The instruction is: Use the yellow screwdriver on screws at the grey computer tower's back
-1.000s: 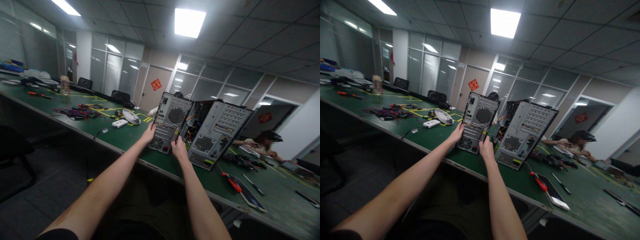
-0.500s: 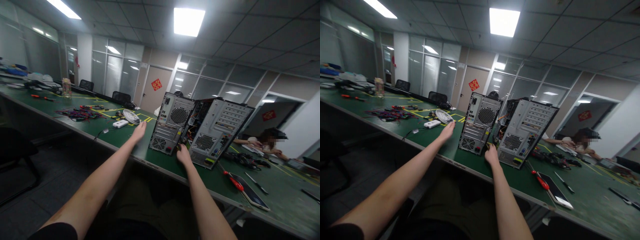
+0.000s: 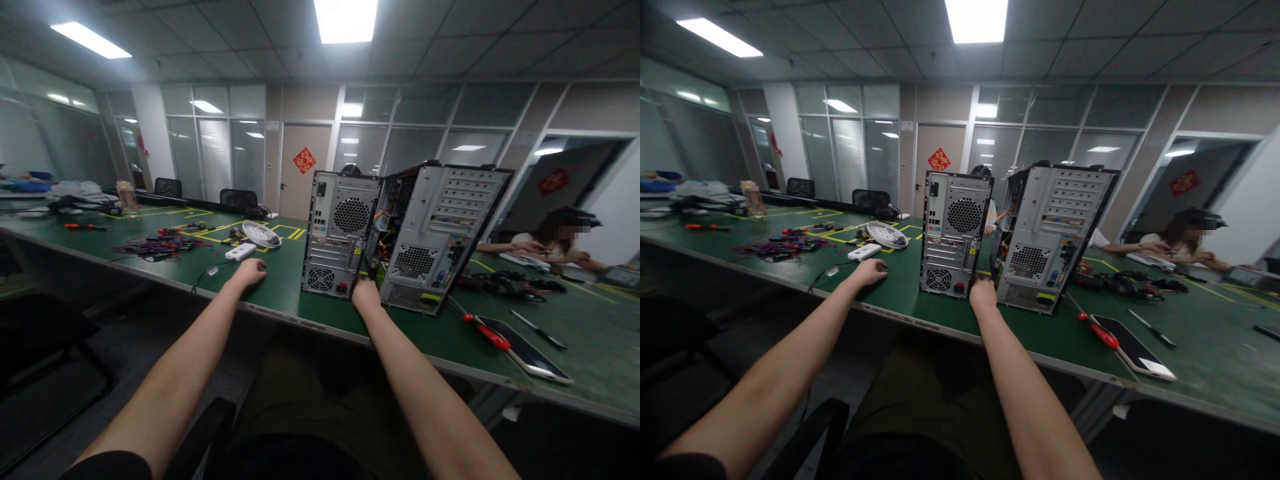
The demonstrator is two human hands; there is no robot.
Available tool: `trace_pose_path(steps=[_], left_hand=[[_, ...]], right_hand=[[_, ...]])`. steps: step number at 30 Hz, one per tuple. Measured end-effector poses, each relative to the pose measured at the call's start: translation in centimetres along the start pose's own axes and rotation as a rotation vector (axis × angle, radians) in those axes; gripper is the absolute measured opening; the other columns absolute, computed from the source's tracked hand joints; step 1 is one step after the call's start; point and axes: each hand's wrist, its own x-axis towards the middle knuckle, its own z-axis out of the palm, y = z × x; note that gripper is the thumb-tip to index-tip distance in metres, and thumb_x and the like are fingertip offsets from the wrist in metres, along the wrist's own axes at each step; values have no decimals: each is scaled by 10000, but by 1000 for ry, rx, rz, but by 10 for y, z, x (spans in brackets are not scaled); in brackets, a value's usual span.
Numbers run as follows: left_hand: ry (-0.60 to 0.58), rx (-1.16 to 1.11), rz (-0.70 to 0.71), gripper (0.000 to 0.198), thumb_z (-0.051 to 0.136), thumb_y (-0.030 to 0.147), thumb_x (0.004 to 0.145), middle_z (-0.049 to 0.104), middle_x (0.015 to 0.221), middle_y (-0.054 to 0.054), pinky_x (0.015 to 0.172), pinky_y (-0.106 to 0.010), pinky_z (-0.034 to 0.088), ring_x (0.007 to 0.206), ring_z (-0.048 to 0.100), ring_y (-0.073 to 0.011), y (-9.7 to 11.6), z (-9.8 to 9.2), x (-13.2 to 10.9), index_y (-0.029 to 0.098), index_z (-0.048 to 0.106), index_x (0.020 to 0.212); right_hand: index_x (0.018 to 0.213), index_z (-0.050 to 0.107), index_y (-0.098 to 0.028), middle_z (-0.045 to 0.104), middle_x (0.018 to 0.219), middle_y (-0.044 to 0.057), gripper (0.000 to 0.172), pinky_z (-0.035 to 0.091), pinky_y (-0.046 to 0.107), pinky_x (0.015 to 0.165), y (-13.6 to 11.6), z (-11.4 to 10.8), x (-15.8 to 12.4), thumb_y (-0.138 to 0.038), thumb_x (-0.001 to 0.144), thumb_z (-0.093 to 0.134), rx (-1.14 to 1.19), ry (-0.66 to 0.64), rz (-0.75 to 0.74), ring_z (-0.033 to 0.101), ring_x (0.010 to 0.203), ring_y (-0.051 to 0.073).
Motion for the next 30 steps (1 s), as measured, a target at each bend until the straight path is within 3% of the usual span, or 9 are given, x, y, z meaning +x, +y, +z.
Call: trace_pose_path(steps=[4,12,18,20,23,25,28,30], left_hand=[[16,30,15,185,723,251,824,774,1066,-120,900,-291,527,1020,712,-260,3,3,-1,183,806,975],[30,55,-15,145,687,225,863,773,1023,-138,877,-316,524,979,718,-271,6,8,-4,176,790,953],[186,-60,7,181,586,203,930,762,1058,-139,903,-319,514,1012,706,-256,15,10,-13,159,740,1013],[229,-166,-4,201,567,217,945,763,1062,-126,902,-313,518,1006,708,-241,24,10,-17,156,732,1042],[205,-300,37,231,564,213,940,765,1094,-112,920,-307,524,1012,712,-225,46,14,-27,155,732,1089],[157,-355,111,283,564,197,934,759,1151,-108,950,-302,521,1041,711,-217,65,21,-35,157,722,1166],[127,-351,199,315,540,186,943,756,1176,-108,994,-314,505,1093,699,-229,92,34,-48,164,732,1191],[139,-321,217,327,525,172,945,751,1181,-123,1001,-331,500,1104,693,-247,104,42,-56,154,737,1192]], right_hand=[[1468,459,-76,605,1256,294,487,518,423,909,-3,-5,-16,-127,1008,308,-9,17,56,688,1097,328],[1420,454,-74,704,1096,253,475,499,461,884,7,-14,-54,-242,977,429,16,-32,49,709,1045,361],[1120,622,-95,729,994,237,329,501,397,793,29,-22,-92,-304,954,429,113,-29,114,725,947,342],[1100,624,-156,737,972,167,344,497,350,780,37,-17,-106,-338,983,357,190,13,136,727,918,284],[1221,536,-196,711,832,45,358,498,294,699,42,-5,-118,-364,935,403,722,219,203,713,741,211],[1198,499,-203,699,864,24,376,492,282,651,37,2,-117,-352,853,486,902,348,220,693,699,199],[1016,577,-216,712,863,49,253,483,293,685,21,2,-103,-408,854,551,804,426,153,680,748,214],[985,628,-213,740,925,79,284,489,304,730,9,-4,-88,-477,901,566,678,421,123,697,835,233]])
